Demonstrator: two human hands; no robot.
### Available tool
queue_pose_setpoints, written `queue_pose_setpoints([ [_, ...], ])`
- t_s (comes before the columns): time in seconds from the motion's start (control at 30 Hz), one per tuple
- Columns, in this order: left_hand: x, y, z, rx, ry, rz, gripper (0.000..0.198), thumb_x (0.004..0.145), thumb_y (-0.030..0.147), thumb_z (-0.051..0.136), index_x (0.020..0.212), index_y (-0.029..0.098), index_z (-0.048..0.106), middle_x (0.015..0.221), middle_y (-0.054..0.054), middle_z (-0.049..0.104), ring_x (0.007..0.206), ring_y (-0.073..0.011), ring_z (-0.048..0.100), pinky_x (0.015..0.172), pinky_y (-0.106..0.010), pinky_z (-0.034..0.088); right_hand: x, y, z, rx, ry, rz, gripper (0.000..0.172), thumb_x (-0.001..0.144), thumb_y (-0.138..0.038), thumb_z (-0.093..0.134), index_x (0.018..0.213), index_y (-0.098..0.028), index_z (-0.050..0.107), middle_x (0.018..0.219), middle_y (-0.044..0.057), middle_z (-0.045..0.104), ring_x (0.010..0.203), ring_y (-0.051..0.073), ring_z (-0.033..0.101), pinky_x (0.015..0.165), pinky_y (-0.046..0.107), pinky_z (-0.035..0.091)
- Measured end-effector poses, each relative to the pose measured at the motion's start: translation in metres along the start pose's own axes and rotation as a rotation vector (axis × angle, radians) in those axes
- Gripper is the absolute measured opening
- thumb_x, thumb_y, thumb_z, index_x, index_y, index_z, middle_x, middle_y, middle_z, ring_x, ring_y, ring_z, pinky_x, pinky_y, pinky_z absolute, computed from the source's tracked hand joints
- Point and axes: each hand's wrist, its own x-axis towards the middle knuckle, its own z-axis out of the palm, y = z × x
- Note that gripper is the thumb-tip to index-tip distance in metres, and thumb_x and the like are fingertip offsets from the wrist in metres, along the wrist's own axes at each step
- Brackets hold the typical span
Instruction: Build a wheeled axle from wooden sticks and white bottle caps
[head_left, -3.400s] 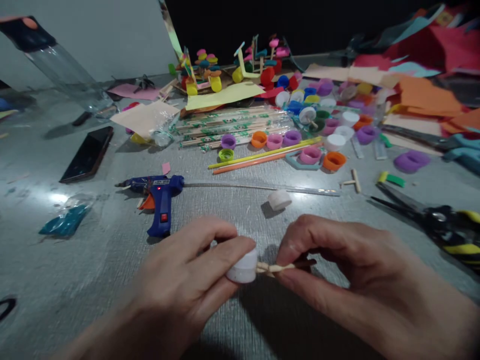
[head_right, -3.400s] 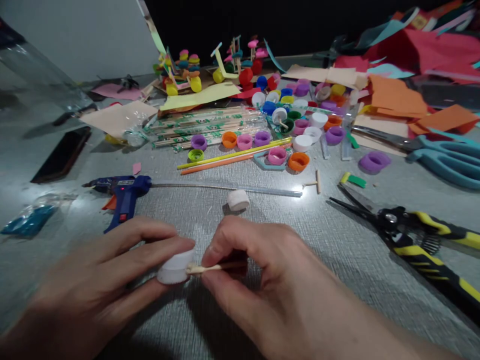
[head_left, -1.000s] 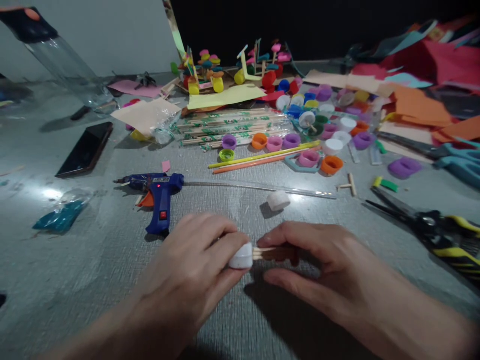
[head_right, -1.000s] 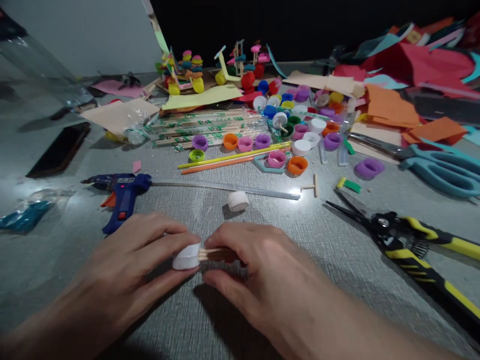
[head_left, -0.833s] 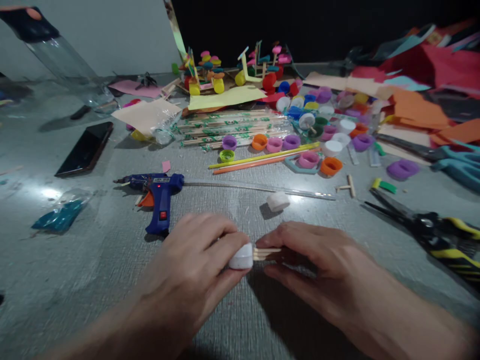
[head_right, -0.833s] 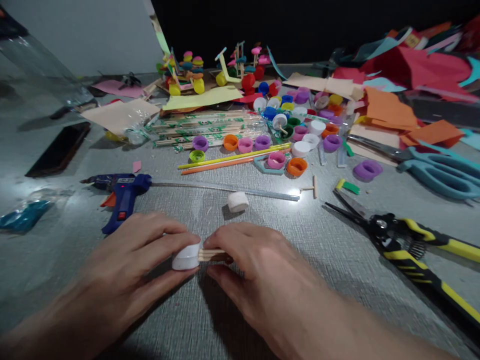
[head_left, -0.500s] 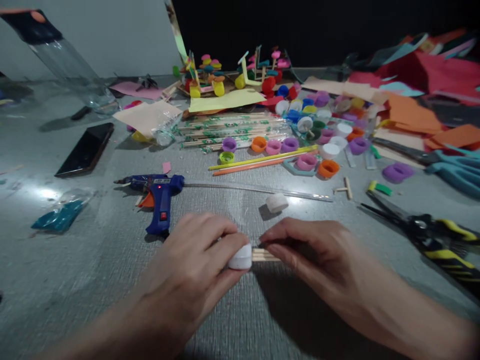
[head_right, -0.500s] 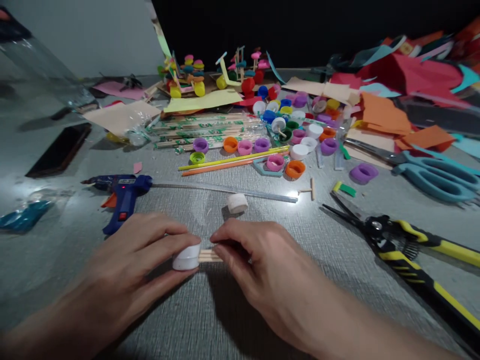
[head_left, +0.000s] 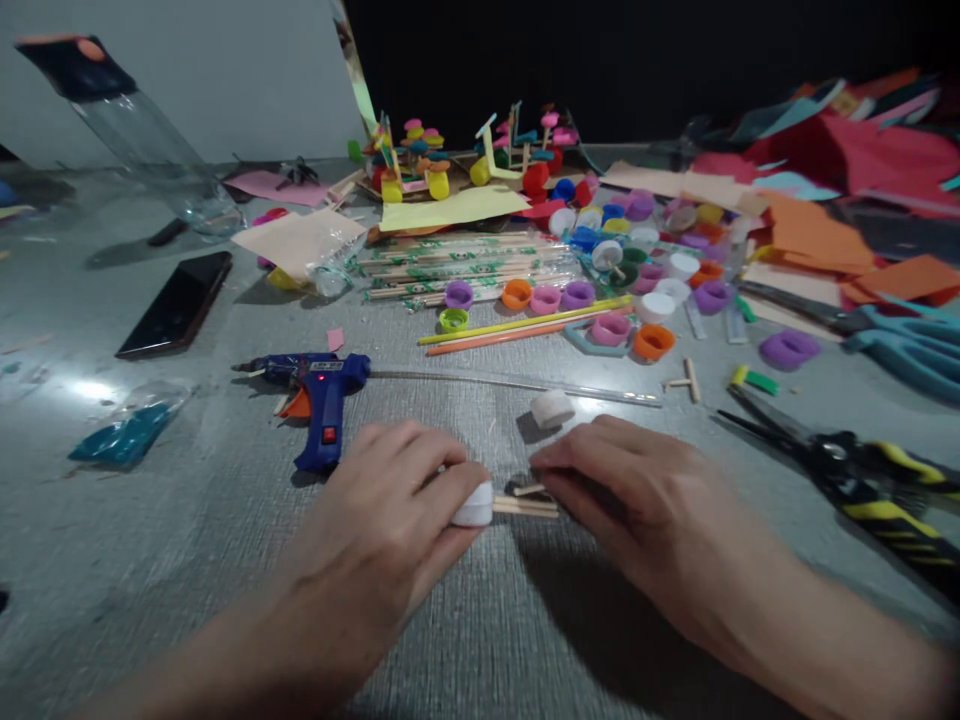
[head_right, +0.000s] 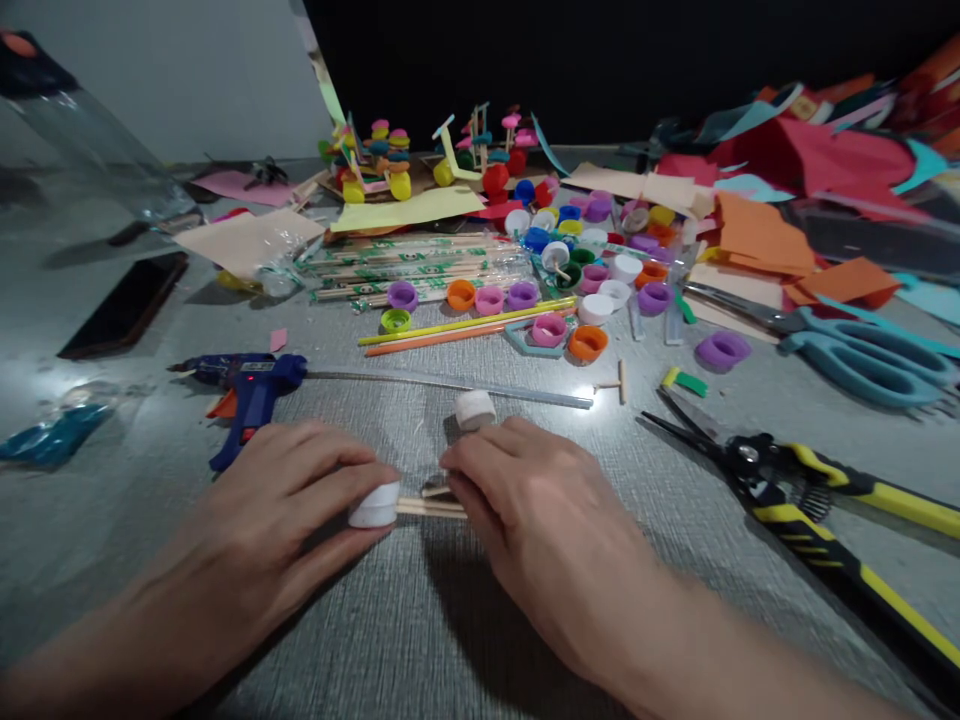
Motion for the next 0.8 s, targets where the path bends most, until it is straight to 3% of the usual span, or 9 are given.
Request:
queue_pose_setpoints([
  [0.13, 0.003, -0.001, -0.003, 0.032, 0.005, 0.005, 0.010, 0.095, 0.018, 0.063, 0.105, 0.017, 0.065, 0.099, -0.006, 0.064, 0.090, -0.0262, 0.056, 0.077, -0.042, 0.041, -0.002, -0.005, -0.002, -0.056, -0.057, -0.092, 0.011, 0.101, -0.018, 0.059, 0.097, -0.017, 0.069, 0.095, 0.005, 0.063, 0.089, 0.024, 0.056, 0.075, 0.039, 0.047],
  [0.27, 0.003, -0.001, -0.003, 0.047, 0.029, 0.017, 0.010, 0.096, 0.016, 0.059, 0.104, 0.016, 0.065, 0.098, -0.006, 0.065, 0.090, -0.0264, 0.057, 0.076, -0.042, 0.042, -0.005, -0.010, 0.001, -0.096, -0.116, -0.091, 0.005, 0.092, -0.017, 0.073, 0.091, -0.017, 0.068, 0.092, 0.005, 0.062, 0.089, 0.026, 0.054, 0.068, 0.038, 0.045],
  [0.5, -0.003, 0.003, -0.006, 0.026, 0.039, 0.041, 0.017, 0.098, 0.014, 0.054, 0.114, 0.017, 0.060, 0.109, -0.008, 0.066, 0.099, -0.0234, 0.061, 0.085, -0.040, 0.046, -0.001, -0.007, 0.006, -0.033, -0.051, -0.045, 0.015, 0.091, -0.008, 0.069, 0.083, -0.017, 0.062, 0.085, 0.002, 0.061, 0.083, 0.021, 0.054, 0.067, 0.034, 0.043],
  [0.6, -0.003, 0.003, -0.008, 0.033, 0.063, 0.052, 0.017, 0.099, 0.015, 0.055, 0.115, 0.018, 0.060, 0.106, -0.006, 0.067, 0.095, -0.0222, 0.063, 0.081, -0.039, 0.046, -0.001, -0.007, 0.002, -0.006, -0.044, -0.046, 0.015, 0.091, -0.005, 0.067, 0.084, -0.017, 0.061, 0.083, 0.001, 0.062, 0.079, 0.020, 0.055, 0.064, 0.033, 0.041],
  [0.8, -0.004, 0.001, -0.014, -0.022, 0.088, 0.002, 0.018, 0.098, 0.019, 0.058, 0.115, 0.022, 0.063, 0.107, -0.003, 0.069, 0.095, -0.0208, 0.065, 0.082, -0.038, 0.051, -0.004, -0.005, -0.005, -0.221, -0.040, -0.117, 0.018, 0.096, -0.012, 0.060, 0.080, -0.018, 0.061, 0.078, 0.004, 0.060, 0.073, 0.023, 0.052, 0.063, 0.038, 0.040],
])
